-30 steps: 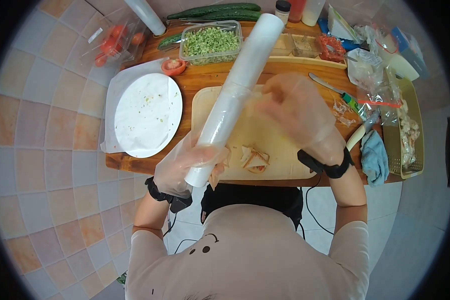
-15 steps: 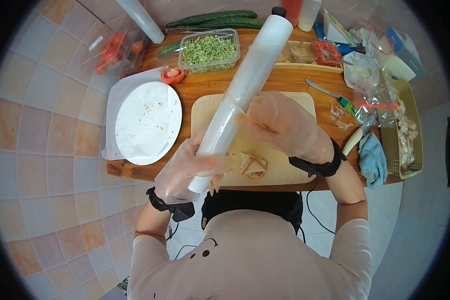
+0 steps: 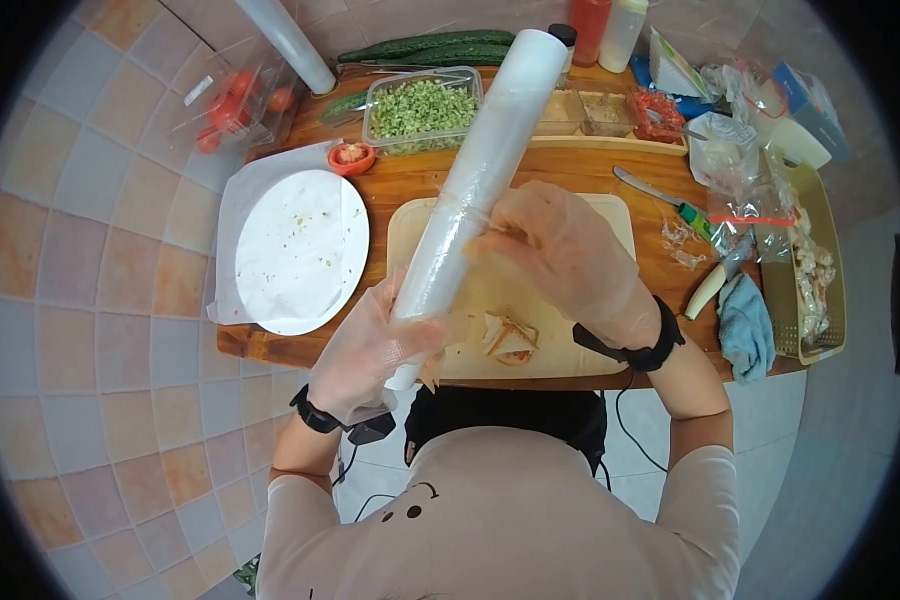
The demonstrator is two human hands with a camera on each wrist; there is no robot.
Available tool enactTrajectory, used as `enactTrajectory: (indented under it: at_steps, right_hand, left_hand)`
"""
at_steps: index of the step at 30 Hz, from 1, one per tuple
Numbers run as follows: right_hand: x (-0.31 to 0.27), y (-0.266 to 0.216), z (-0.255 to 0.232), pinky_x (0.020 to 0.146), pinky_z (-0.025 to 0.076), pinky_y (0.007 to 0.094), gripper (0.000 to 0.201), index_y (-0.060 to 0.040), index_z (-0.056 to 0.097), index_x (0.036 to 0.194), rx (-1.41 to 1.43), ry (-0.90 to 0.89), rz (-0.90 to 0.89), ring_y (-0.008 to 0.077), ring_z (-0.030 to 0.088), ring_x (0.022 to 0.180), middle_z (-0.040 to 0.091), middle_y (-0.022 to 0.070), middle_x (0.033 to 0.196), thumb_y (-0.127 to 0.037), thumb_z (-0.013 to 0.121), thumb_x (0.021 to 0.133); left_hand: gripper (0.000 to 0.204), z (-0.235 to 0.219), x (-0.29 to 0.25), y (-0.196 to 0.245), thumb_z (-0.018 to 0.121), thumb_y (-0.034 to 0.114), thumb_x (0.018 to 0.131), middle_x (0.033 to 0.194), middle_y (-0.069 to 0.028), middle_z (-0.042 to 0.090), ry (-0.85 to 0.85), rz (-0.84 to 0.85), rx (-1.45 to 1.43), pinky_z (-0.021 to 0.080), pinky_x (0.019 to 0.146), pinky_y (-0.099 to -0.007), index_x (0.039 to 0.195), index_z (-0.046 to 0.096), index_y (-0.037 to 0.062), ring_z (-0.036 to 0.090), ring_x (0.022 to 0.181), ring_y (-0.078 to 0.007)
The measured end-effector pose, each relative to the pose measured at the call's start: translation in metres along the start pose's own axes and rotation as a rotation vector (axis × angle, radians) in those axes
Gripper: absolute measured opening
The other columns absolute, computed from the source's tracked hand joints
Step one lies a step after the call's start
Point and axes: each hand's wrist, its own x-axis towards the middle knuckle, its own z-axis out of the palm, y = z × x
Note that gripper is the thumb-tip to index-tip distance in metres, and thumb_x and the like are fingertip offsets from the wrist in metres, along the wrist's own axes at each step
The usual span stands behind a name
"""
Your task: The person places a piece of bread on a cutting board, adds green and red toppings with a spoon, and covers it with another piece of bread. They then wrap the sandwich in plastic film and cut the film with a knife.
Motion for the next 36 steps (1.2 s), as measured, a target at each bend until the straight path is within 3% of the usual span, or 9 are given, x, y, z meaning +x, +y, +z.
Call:
enactTrajectory:
  at_steps: [2,8,11,16,20,23,26,32,36]
  right_hand:
    - [0.001,0.002,0.000,0.076,0.053,0.0410,0.021,-0.0071,0.062,0.111,-0.049,0.077,-0.168,0.0332,0.064,0.091,0.062,0.0130,0.105,-0.018,0.068,0.094]
    - [-0.007,0.010,0.004,0.083,0.054,0.0371,0.032,-0.0054,0.060,0.114,-0.071,0.016,-0.234,0.0329,0.063,0.096,0.063,0.0138,0.111,0.002,0.074,0.087]
    - [0.001,0.011,0.001,0.073,0.055,0.0348,0.028,-0.0046,0.058,0.113,0.134,0.042,-0.297,0.0330,0.065,0.094,0.063,0.0133,0.111,0.006,0.069,0.090]
    - [-0.004,-0.006,-0.015,0.077,0.054,0.0331,0.020,-0.0043,0.056,0.110,0.664,-0.188,0.185,0.0213,0.065,0.097,0.061,0.0087,0.106,0.008,0.062,0.095]
    - [-0.004,-0.003,-0.004,0.062,0.054,0.0298,0.013,-0.0023,0.056,0.106,0.850,-0.167,0.358,0.0166,0.066,0.074,0.055,0.0097,0.104,-0.005,0.065,0.098]
    - [-0.001,-0.011,0.004,0.069,0.054,0.0318,0.019,-0.0030,0.057,0.110,0.342,0.140,0.232,0.0202,0.067,0.084,0.055,0.0123,0.105,-0.012,0.067,0.097]
    - [0.007,-0.019,0.000,0.076,0.054,0.0353,0.027,-0.0036,0.059,0.112,0.103,0.013,0.384,0.0241,0.065,0.095,0.058,0.0137,0.104,-0.021,0.071,0.096]
    - [0.005,0.011,0.001,0.072,0.054,0.0426,0.022,-0.0040,0.062,0.103,-0.301,-0.032,-0.199,0.0309,0.064,0.084,0.063,0.0122,0.094,-0.022,0.069,0.092]
    - [0.006,0.002,-0.003,0.070,0.054,0.0435,0.011,-0.0045,0.060,0.096,-0.197,-0.164,-0.124,0.0336,0.064,0.078,0.062,0.0142,0.086,-0.014,0.064,0.092]
  left_hand:
    - [0.066,-0.001,0.000,0.000,0.074,0.019,0.087,0.096,-0.0031,0.063,-0.008,-0.005,-0.003,0.050,0.064,-0.0227,0.145,0.048,0.0016,0.061,0.072,-0.0067]
    - [0.067,0.002,0.007,-0.002,0.077,0.018,0.085,0.093,-0.0028,0.063,0.035,0.000,-0.094,0.050,0.060,-0.0225,0.144,0.049,0.0009,0.061,0.070,-0.0060]
    - [0.066,0.003,0.009,0.003,0.078,0.018,0.084,0.094,-0.0023,0.063,0.027,-0.025,-0.096,0.050,0.062,-0.0222,0.143,0.051,0.0022,0.061,0.071,-0.0063]
    - [0.068,0.004,0.010,0.001,0.078,0.018,0.085,0.101,-0.0009,0.064,0.134,0.036,0.162,0.049,0.075,-0.0220,0.147,0.052,0.0059,0.058,0.081,-0.0067]
    - [0.072,0.003,0.011,-0.001,0.077,0.018,0.087,0.105,-0.0004,0.065,0.155,0.092,0.248,0.048,0.080,-0.0234,0.152,0.048,0.0073,0.057,0.087,-0.0065]
    - [0.074,0.000,0.011,0.002,0.075,0.017,0.087,0.106,-0.0008,0.065,0.114,0.106,0.203,0.049,0.080,-0.0244,0.154,0.045,0.0078,0.057,0.088,-0.0065]
    - [0.075,-0.003,0.007,0.004,0.074,0.017,0.087,0.107,-0.0011,0.064,0.085,0.075,0.248,0.049,0.080,-0.0250,0.155,0.043,0.0092,0.056,0.087,-0.0067]
    - [0.076,0.000,0.004,0.002,0.072,0.018,0.088,0.107,-0.0020,0.063,0.093,0.059,0.288,0.049,0.078,-0.0253,0.157,0.042,0.0119,0.056,0.085,-0.0074]
    - [0.076,0.004,0.006,0.007,0.072,0.018,0.088,0.101,-0.0022,0.064,0.152,0.042,0.384,0.050,0.075,-0.0255,0.157,0.041,0.0121,0.057,0.080,-0.0085]
